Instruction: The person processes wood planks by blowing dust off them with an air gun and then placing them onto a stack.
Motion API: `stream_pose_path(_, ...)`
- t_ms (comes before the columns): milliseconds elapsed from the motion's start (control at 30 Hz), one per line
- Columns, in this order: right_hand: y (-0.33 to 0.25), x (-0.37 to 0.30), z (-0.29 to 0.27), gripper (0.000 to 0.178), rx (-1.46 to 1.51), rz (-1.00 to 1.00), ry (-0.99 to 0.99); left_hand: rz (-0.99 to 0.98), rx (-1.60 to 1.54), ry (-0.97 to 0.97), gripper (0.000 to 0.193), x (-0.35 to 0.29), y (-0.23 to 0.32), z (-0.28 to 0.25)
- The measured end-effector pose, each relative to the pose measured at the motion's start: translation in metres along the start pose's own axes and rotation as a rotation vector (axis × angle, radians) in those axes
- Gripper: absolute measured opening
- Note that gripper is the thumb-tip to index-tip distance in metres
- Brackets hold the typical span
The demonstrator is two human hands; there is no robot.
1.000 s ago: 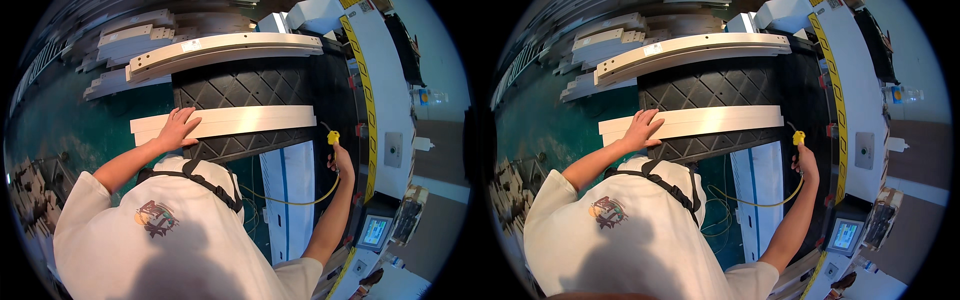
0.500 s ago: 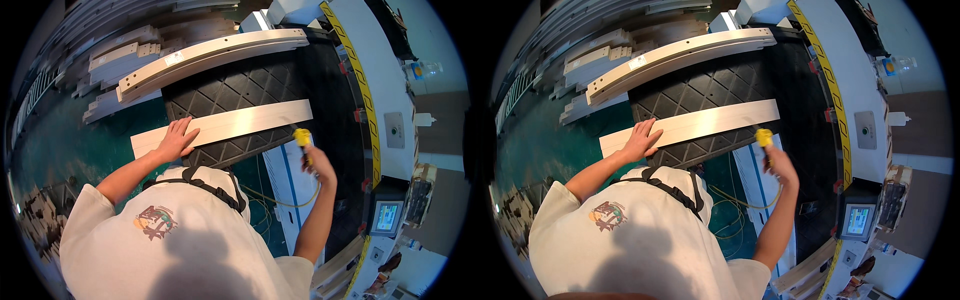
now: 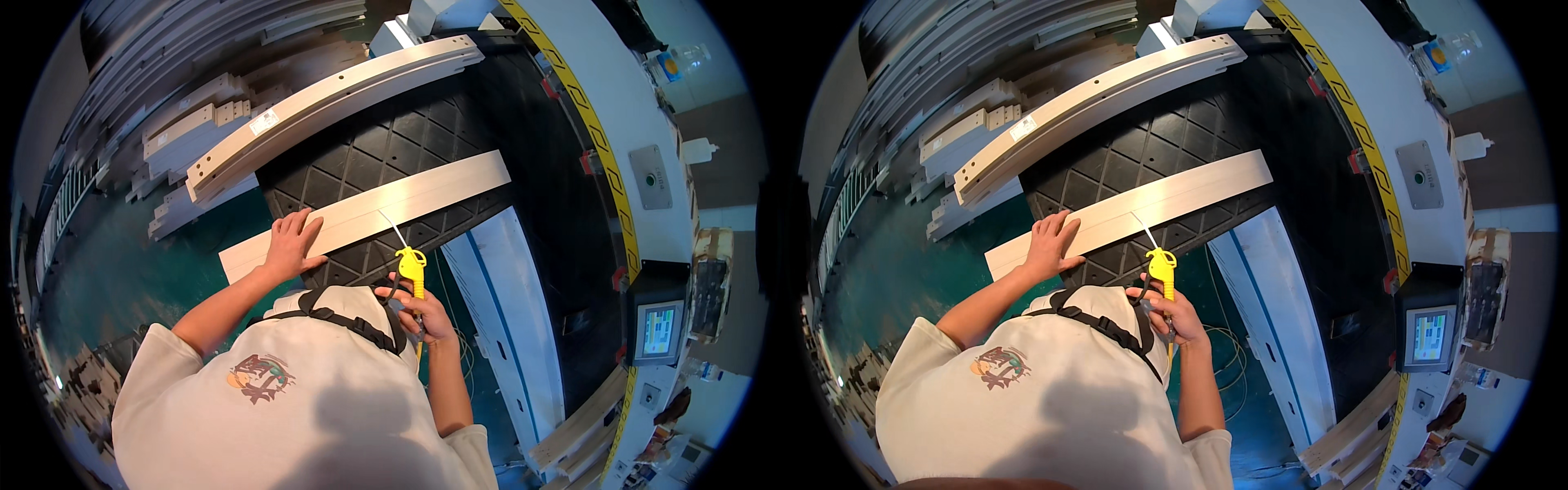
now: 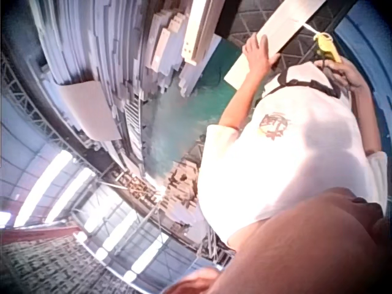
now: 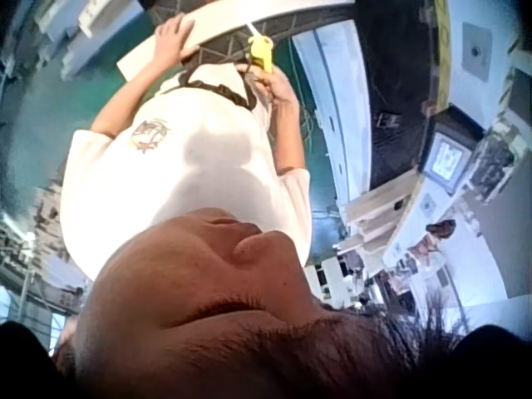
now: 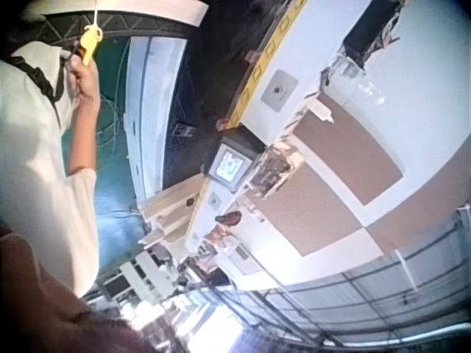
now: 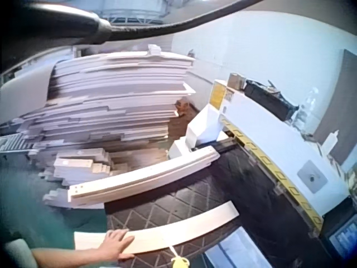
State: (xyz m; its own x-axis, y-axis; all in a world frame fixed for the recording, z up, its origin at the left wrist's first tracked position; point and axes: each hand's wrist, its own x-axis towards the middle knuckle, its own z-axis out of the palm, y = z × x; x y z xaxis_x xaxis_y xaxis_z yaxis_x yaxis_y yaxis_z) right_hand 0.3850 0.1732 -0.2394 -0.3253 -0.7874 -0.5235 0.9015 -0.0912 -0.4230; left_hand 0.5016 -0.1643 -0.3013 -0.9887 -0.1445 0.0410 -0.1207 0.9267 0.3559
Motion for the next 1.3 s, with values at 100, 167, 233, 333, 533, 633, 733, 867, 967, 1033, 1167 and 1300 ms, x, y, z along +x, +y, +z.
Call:
stream_pose_path(100, 0.009, -0.004, -0.003, 0.068, 0.112, -0.004, 0.055, -0.017, -0.038, -0.004, 0.085, 0.003, -0.004, 0.0)
stream_pose_path(167, 0.012, -0.008, -0.009, 0.07, 0.133, -0.022, 0.054, -0.02, -0.078, -0.05, 0.083, 0.01, -0.005, -0.008)
stream_pose_path(233, 0.014, -0.013, -0.013, 0.069, 0.167, -0.065, 0.04, -0.024, -0.118, -0.089, 0.08, 0.017, -0.006, -0.022)
stream_pose_path(333, 0.018, -0.028, -0.014, 0.067, 0.27, -0.119, 0.008, -0.282, -0.603, -0.546, 0.077, 0.029, -0.007, -0.061)
stream_pose_path(533, 0.015, -0.036, -0.015, 0.067, 0.291, -0.141, 0.013, -0.717, -1.836, -1.15, 0.083, 0.001, -0.071, -0.02)
stream_pose_path(633, 0.018, -0.031, -0.015, 0.071, 0.305, -0.136, -0.027, -0.928, -1.886, -1.012, 0.072, 0.009, -0.082, -0.019)
stream_pose_path(733, 0.021, -0.03, -0.012, 0.073, 0.278, -0.111, -0.018, -0.668, -1.167, -0.928, 0.056, 0.032, -0.097, -0.034)
stream_pose_path(867, 0.027, -0.029, -0.011, 0.073, 0.232, -0.092, 0.009, -0.313, -0.135, -0.484, 0.031, 0.05, -0.047, -0.068)
stream_pose_path(967, 0.029, -0.027, -0.009, 0.073, 0.228, -0.102, 0.013, -0.084, -0.192, -0.15, 0.055, 0.032, -0.02, -0.05)
stream_pose_path(1033, 0.028, -0.025, -0.006, 0.073, 0.227, -0.089, 0.02, 0.061, -0.183, -0.126, 0.075, 0.016, -0.007, -0.018)
stream_pose_path(1167, 0.029, -0.024, -0.007, 0.067, 0.185, -0.121, -0.013, -0.007, 0.028, -0.136, 0.087, 0.008, 0.029, -0.009)
stream_pose_path(1300, 0.024, -0.023, 0.007, 0.051, 0.236, -0.148, 0.046, 0.024, 0.041, -0.006, 0.087, 0.006, 0.019, 0.004)
